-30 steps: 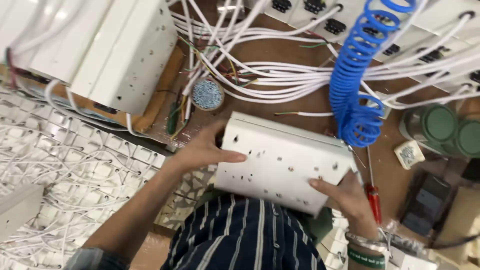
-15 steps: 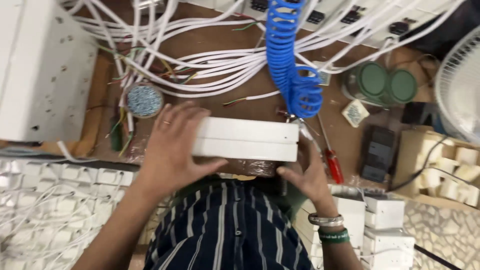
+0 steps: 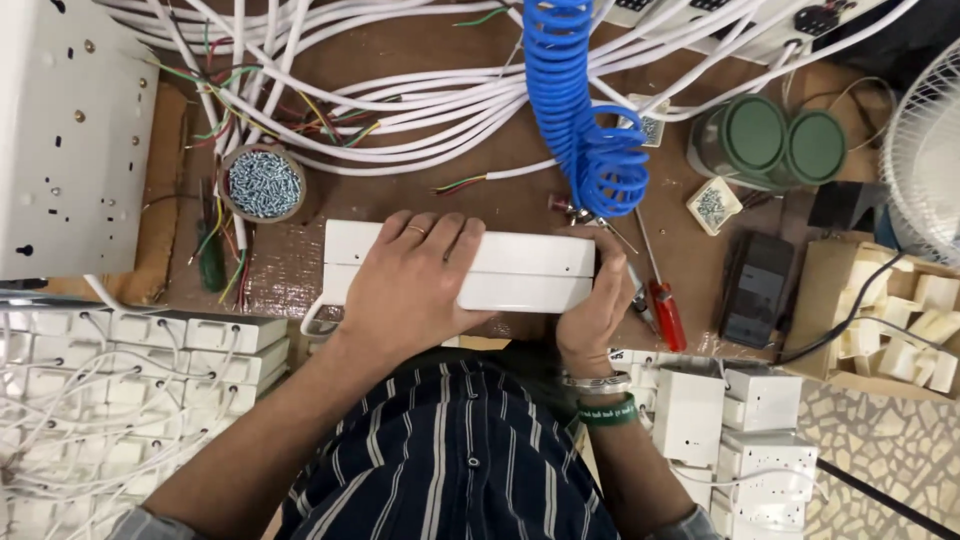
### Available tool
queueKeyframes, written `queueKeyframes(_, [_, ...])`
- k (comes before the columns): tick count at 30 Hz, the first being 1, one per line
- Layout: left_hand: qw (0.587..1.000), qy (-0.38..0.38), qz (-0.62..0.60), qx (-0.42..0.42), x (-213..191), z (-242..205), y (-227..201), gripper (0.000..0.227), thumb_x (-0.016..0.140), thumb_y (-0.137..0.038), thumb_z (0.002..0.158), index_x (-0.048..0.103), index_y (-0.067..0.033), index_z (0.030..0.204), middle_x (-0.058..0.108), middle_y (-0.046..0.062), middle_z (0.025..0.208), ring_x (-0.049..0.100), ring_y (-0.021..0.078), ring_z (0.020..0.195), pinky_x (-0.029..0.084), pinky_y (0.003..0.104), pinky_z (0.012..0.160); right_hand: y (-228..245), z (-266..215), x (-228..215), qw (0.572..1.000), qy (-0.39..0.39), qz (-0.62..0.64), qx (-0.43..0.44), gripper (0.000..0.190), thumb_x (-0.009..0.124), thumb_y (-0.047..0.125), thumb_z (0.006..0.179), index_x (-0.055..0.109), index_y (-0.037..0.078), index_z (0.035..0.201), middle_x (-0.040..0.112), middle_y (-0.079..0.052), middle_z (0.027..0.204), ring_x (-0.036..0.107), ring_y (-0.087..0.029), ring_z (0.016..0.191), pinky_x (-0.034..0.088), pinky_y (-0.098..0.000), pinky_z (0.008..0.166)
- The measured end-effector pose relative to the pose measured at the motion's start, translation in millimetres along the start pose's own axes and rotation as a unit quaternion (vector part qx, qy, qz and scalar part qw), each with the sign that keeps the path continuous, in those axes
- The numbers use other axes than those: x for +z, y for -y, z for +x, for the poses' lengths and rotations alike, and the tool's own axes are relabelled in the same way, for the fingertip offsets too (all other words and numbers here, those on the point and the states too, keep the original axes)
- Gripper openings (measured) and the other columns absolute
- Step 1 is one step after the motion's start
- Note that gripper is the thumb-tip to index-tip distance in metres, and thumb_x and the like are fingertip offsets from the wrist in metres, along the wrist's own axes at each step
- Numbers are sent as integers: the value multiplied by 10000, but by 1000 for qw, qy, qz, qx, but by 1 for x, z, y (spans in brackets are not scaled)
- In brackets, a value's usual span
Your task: The person places a white rectangular electrical enclosure on the workbench, picks small screws from a bowl, and drives them into the enclosure using a pneumatic screwdriver. They reposition and turn the enclosure to fasten different sides, then set it aside and begin on another enclosure.
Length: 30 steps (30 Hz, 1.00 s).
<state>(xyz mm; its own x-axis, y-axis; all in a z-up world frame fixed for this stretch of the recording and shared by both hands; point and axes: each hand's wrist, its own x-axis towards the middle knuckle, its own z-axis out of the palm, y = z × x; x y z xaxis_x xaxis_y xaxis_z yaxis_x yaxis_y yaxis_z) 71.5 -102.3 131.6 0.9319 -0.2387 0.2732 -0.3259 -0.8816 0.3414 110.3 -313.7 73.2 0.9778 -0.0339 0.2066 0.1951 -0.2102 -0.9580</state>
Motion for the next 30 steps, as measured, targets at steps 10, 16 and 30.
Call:
queueKeyframes(10, [1000,26,-3,-7,-2,0,2,848,825,-543,673,621,51,1242,675,211,1157,670,359,1054,459,500,1022,-4,-5,-18,998,29,46,35,608,256,436,1155,639,-34,1206,699,-125,1136,649,-205,1028,525,-335,934])
queueKeyframes(16, [999,34,-8,-13,-2,6,0,860,839,-544,641,618,45,1228,676,212,1150,661,363,1065,458,497,1009,-50,-33,-80,958,14,-274,80,342,609,285,1010,646,-8,1183,703,-157,1121,675,-261,999,547,-379,846])
queueKeyframes(30, [999,6,-44,10,-5,-3,1,834,825,-529,688,602,41,1254,651,195,1199,620,352,1128,427,497,1047,-70,1,-91,972,21,-231,31,304,655,119,917,647,13,1203,684,-152,1083,729,-264,957,609,-389,793])
